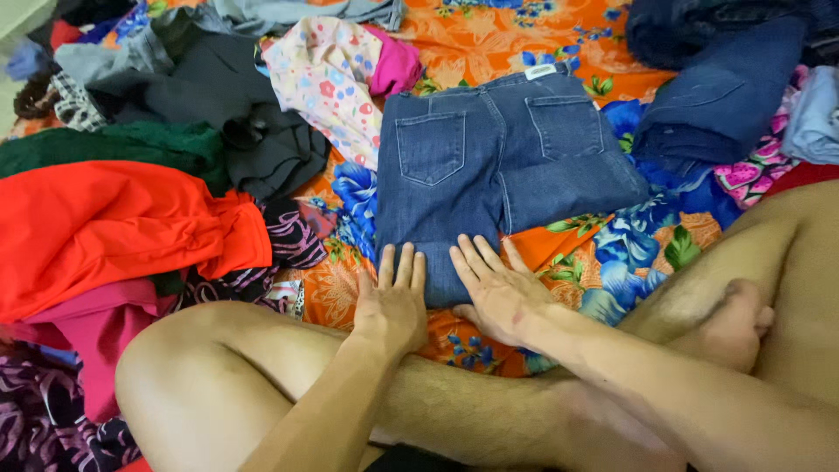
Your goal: The person folds a pair of jeans, a grey dress, a floral-patterned garment, and a sock by hand on a bed.
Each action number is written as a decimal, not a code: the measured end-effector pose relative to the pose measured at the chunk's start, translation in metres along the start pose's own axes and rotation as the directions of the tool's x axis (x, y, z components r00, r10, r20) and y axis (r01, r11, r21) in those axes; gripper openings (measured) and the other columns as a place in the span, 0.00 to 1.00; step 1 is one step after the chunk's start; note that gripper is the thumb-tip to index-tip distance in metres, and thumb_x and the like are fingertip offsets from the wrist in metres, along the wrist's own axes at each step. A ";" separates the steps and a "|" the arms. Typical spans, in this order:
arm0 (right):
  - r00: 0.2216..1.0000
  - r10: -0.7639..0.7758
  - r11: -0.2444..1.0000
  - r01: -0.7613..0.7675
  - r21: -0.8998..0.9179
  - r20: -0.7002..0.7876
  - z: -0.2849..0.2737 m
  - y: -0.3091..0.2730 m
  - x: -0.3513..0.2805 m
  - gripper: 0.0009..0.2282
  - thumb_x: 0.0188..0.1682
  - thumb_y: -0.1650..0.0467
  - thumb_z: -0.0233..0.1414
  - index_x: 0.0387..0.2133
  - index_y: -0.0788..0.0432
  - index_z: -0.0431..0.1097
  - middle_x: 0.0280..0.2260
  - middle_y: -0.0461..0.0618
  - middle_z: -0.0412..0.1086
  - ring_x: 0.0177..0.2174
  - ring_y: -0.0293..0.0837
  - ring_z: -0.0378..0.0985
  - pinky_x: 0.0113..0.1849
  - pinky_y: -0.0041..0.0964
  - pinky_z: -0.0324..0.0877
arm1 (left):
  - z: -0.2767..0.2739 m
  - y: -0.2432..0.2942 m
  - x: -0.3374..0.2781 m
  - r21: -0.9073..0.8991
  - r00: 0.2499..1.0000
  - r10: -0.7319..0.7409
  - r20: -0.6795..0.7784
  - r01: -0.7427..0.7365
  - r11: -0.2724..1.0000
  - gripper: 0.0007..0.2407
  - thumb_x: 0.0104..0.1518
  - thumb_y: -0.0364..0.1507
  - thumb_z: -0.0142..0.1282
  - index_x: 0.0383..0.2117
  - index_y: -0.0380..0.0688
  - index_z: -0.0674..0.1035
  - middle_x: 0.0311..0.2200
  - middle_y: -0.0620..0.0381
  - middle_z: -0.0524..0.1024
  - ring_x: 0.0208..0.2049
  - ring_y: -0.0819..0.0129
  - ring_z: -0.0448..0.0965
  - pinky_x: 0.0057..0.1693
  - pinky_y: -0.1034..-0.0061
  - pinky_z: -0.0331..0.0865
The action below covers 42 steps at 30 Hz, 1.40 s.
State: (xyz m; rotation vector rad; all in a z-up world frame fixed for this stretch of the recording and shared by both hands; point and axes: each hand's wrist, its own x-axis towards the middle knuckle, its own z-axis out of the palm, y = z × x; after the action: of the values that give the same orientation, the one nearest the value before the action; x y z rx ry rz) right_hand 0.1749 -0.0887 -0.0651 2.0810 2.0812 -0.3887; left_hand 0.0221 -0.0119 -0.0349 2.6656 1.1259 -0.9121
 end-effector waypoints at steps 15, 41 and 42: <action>0.865 -0.107 0.934 0.257 0.248 -0.491 0.018 0.039 0.012 0.16 0.42 0.64 0.57 0.43 0.56 0.75 0.39 0.54 0.77 0.44 0.55 0.80 0.50 0.55 0.70 | 0.016 -0.029 0.021 -0.089 0.971 -0.084 -0.226 0.065 0.994 0.28 0.53 0.28 0.54 0.64 0.57 0.66 0.70 0.60 0.58 0.68 0.51 0.58 0.62 0.49 0.64; 0.832 0.419 0.849 -0.216 0.483 -0.364 -0.046 0.055 0.085 0.22 0.48 0.69 0.55 0.56 0.64 0.62 0.44 0.65 0.69 0.44 0.66 0.76 0.43 0.59 0.74 | -0.037 -0.059 0.095 -0.921 0.839 -0.543 -0.040 0.180 0.346 0.23 0.56 0.51 0.55 0.48 0.50 0.81 0.44 0.48 0.81 0.52 0.50 0.79 0.56 0.56 0.73; 0.786 0.302 0.931 -0.123 0.343 -0.539 -0.048 0.047 0.079 0.26 0.45 0.73 0.58 0.58 0.67 0.60 0.44 0.65 0.65 0.44 0.66 0.74 0.42 0.59 0.74 | -0.042 -0.055 0.090 -0.914 0.829 -0.560 -0.023 0.209 0.347 0.23 0.57 0.50 0.54 0.50 0.49 0.80 0.47 0.45 0.80 0.54 0.48 0.77 0.58 0.55 0.72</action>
State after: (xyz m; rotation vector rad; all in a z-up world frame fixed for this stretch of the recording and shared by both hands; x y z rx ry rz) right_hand 0.2242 0.0007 -0.0461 2.8835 2.1329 0.0006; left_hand 0.0543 0.0969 -0.0443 1.6427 1.7299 0.2225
